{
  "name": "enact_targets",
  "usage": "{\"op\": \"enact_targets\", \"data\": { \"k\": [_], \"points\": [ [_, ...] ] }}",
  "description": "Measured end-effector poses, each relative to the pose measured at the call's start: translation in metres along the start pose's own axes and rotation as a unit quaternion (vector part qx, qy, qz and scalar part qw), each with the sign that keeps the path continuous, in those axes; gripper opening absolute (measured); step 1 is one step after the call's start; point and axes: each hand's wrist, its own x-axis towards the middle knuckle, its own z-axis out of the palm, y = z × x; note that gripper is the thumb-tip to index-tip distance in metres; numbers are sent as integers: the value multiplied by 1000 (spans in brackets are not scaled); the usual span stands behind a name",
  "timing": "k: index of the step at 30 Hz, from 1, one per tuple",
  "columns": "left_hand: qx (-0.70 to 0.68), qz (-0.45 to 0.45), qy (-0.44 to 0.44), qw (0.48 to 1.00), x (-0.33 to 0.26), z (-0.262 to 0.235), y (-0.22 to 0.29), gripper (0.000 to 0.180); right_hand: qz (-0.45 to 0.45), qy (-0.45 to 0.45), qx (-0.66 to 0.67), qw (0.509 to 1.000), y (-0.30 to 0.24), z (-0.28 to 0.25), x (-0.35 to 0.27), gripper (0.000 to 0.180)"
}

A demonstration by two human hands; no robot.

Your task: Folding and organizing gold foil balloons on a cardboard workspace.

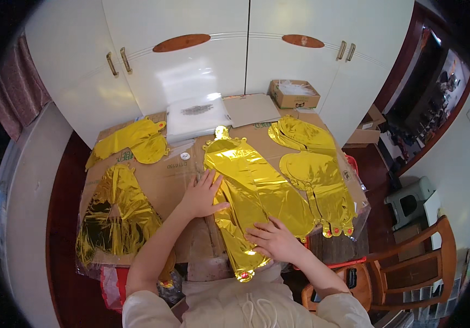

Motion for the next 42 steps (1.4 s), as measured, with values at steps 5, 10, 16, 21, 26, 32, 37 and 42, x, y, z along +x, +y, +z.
{"op": "enact_targets", "data": {
  "k": [5,10,16,21,26,32,37,42],
  "points": [
    [17,-20,-68,997,8,-15,-6,114,-6,-7,-4,1000,4,2,-2,42],
    [49,-1,-139,989,18,-22,-19,137,-7,2,-1,1000,5,2,-2,37],
    [67,-9,-179,981,25,-25,-21,151,-10,-3,6,1000,1,-7,0,36],
    [58,-10,-180,982,28,-20,-23,152,-26,-8,28,999,3,-15,38,32],
    [57,-8,-173,983,27,-18,-23,153,-91,60,-9,994,19,18,92,30],
    [45,-8,-156,987,24,-15,-25,151,-125,67,-47,989,16,24,99,38],
    [50,-8,-162,985,23,-18,-22,149,-159,57,-77,983,16,23,95,40],
    [43,-9,-166,985,22,-20,-21,148,-173,43,-71,981,12,19,87,42]
  ]
}}
